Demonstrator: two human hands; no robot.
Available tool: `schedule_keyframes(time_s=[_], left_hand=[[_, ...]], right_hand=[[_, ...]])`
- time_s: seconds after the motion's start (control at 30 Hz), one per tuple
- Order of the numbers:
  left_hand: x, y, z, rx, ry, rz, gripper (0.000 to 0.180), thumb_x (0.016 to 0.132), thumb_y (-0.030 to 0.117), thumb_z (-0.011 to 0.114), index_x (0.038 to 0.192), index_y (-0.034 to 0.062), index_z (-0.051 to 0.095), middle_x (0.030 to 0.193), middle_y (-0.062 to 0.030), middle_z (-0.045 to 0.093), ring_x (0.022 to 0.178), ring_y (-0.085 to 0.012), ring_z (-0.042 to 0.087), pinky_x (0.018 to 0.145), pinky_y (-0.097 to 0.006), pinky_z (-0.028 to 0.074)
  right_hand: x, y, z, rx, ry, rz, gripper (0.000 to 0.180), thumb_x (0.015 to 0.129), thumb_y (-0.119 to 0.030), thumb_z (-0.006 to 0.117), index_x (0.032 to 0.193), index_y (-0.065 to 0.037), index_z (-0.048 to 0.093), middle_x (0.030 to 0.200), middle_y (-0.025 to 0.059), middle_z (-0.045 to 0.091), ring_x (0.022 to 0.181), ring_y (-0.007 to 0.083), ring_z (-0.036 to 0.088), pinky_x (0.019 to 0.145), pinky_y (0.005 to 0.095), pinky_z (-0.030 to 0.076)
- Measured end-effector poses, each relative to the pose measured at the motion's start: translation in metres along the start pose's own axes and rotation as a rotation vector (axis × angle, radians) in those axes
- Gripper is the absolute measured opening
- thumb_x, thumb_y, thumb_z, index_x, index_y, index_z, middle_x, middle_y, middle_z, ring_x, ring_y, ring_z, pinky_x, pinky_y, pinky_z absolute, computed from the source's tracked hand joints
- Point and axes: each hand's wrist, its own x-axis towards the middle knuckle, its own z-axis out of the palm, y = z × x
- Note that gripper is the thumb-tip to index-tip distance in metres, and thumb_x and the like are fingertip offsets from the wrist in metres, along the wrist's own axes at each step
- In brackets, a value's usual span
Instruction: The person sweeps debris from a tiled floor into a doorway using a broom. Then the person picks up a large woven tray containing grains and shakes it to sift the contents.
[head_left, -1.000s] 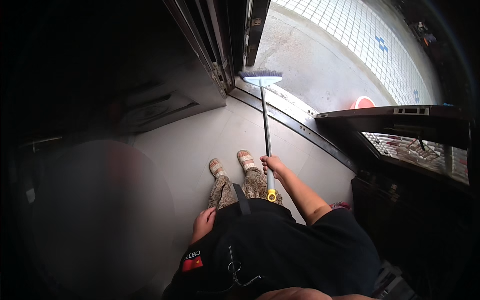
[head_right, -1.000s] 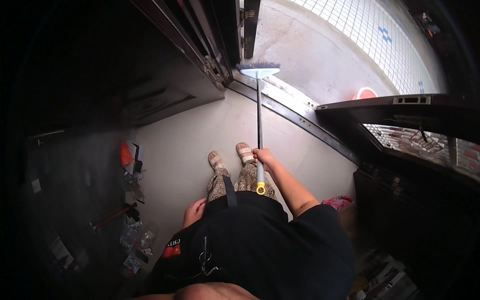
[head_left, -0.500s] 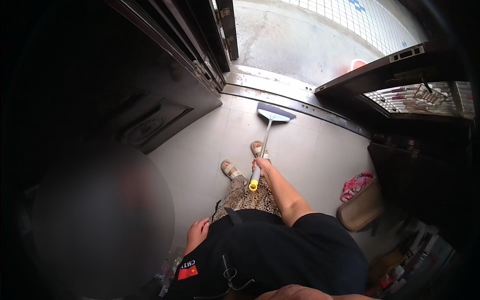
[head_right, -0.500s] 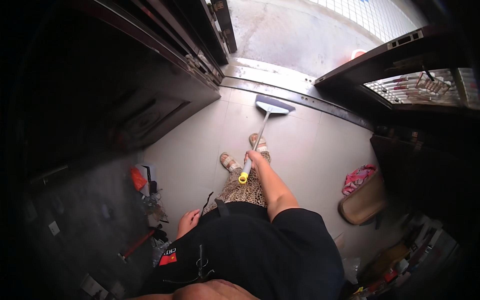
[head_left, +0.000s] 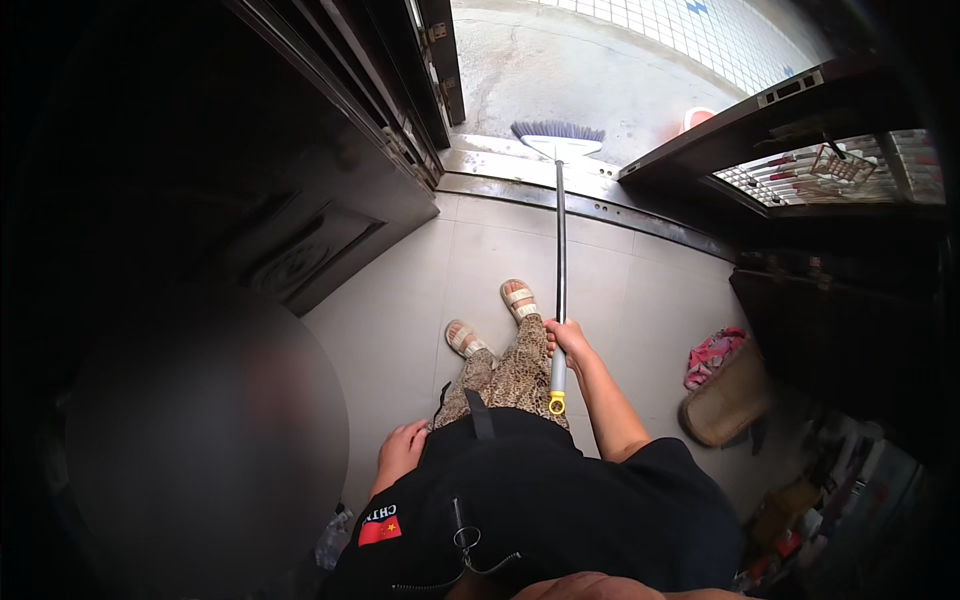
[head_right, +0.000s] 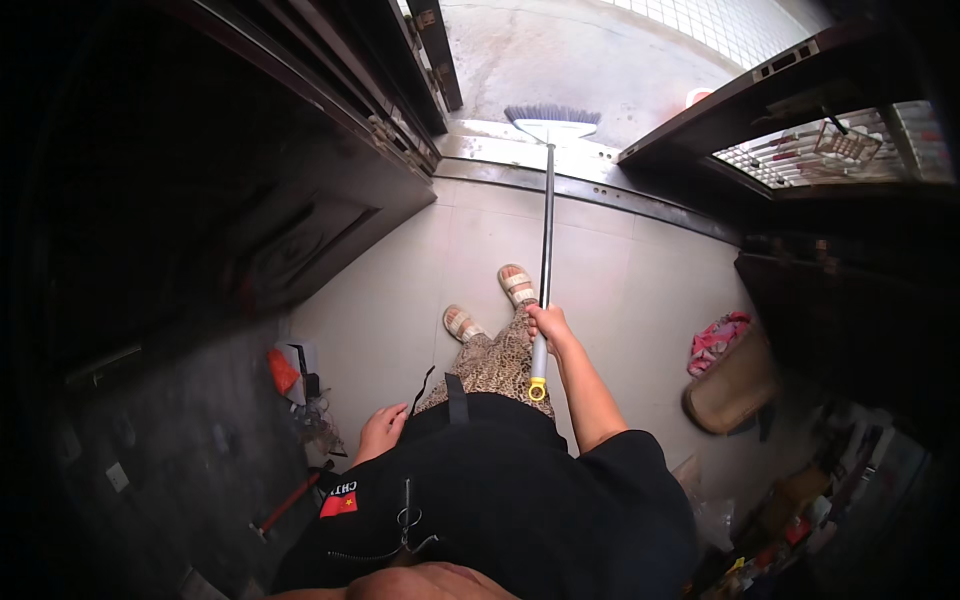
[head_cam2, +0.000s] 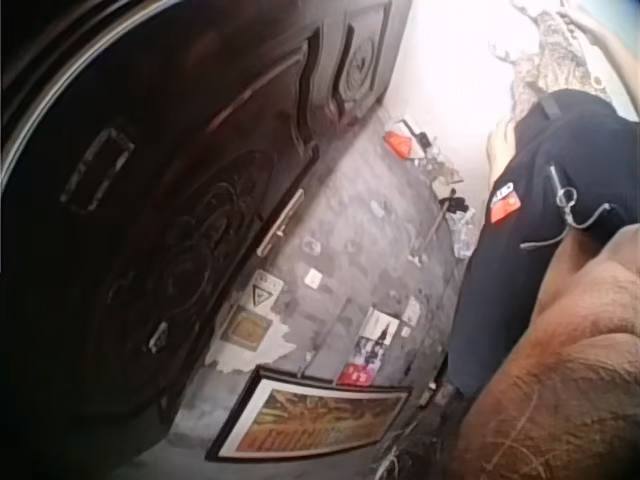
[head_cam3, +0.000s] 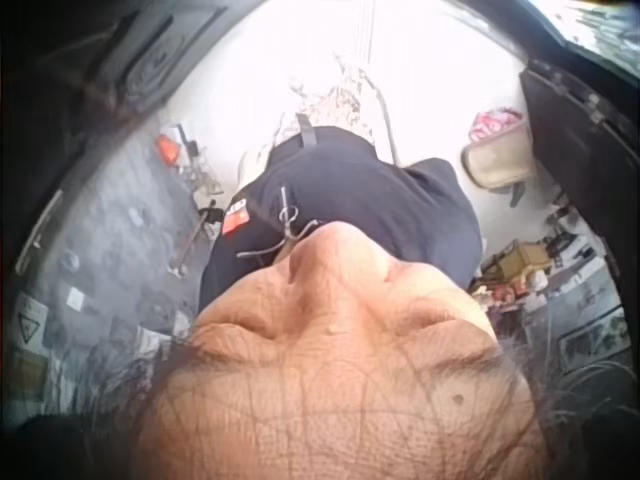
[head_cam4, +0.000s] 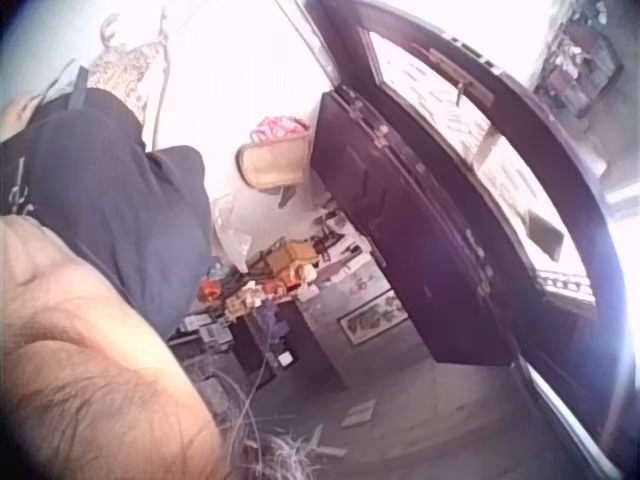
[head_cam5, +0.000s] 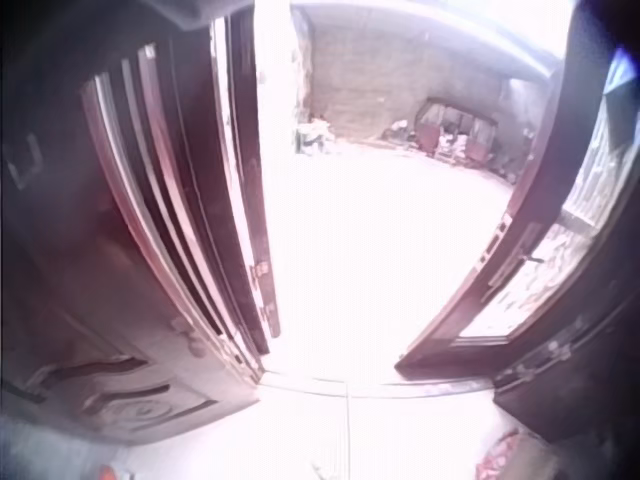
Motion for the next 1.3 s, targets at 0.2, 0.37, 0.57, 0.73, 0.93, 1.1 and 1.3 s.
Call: schedule_keyframes(time_s=[0.2,0.37,0.57,0.73,0.93,1.1,1.3], left_hand=[[0.008,-0.004,-0.006,0.018,-0.013,0.016,0.027,0.091,0.026,0.053,0.11,0.0102,0.065,0.102,-0.0145,0.064,0.097,-0.0342,0.059,0.083,-0.041,0.047],[-0.005,-0.016,-0.005,0.0,0.035,-0.053,0.025,0.09,0.023,0.054,0.109,0.0098,0.065,0.101,-0.0143,0.064,0.096,-0.0344,0.059,0.083,-0.041,0.048],[-0.016,-0.023,-0.007,0.002,0.045,-0.121,0.026,0.09,0.022,0.056,0.11,0.0095,0.065,0.101,-0.0144,0.064,0.095,-0.0346,0.059,0.082,-0.041,0.048],[-0.014,-0.029,-0.012,-0.06,0.051,-0.148,0.026,0.09,0.022,0.056,0.111,0.0095,0.065,0.1,-0.0157,0.064,0.093,-0.0354,0.059,0.08,-0.041,0.048],[0.007,-0.029,-0.019,-0.099,0.055,-0.04,0.027,0.09,0.022,0.056,0.11,0.0076,0.064,0.099,-0.0169,0.063,0.093,-0.0356,0.059,0.08,-0.041,0.048],[0.021,-0.018,-0.027,-0.08,0.032,0.001,0.026,0.09,0.022,0.055,0.109,0.0067,0.064,0.1,-0.0163,0.063,0.093,-0.0356,0.059,0.08,-0.041,0.048],[0.021,-0.034,-0.021,-0.058,-0.011,-0.005,0.026,0.09,0.022,0.054,0.11,0.0079,0.064,0.099,-0.0149,0.063,0.093,-0.0354,0.059,0.079,-0.041,0.048]], right_hand=[[0.019,0.038,0.043,0.001,-0.144,0.251,0.008,0.09,-0.01,0.048,0.084,-0.005,0.049,0.054,-0.0051,0.041,0.038,0.0066,0.036,0.037,0.0251,0.037],[0.101,0.089,0.152,0.065,-0.199,0.26,0.015,0.087,-0.007,0.048,0.072,-0.007,0.048,0.052,-0.0006,0.043,0.04,0.0123,0.042,0.039,0.0281,0.041],[0.169,0.034,0.254,0.558,-0.095,0.245,0.012,0.085,-0.004,0.048,0.073,-0.005,0.048,0.054,0.0023,0.044,0.042,0.0148,0.044,0.04,0.0312,0.041],[0.144,0.003,0.232,0.565,-0.039,0.099,0.012,0.085,-0.004,0.048,0.073,-0.005,0.047,0.056,0.0029,0.045,0.043,0.0146,0.044,0.04,0.0307,0.04],[0.059,-0.012,0.078,0.02,0.126,-0.109,0.007,0.087,-0.01,0.053,0.082,-0.009,0.048,0.054,-0.0017,0.042,0.04,0.0116,0.042,0.035,0.029,0.038],[-0.01,-0.002,-0.032,-0.205,0.141,-0.014,0.009,0.088,-0.013,0.055,0.085,-0.011,0.047,0.055,-0.0034,0.04,0.04,0.0092,0.039,0.036,0.0274,0.037],[0.048,0.046,-0.053,0.141,0.098,0.25,0.014,0.087,-0.009,0.053,0.073,-0.008,0.047,0.052,-0.0016,0.042,0.039,0.0104,0.041,0.037,0.0273,0.039]])
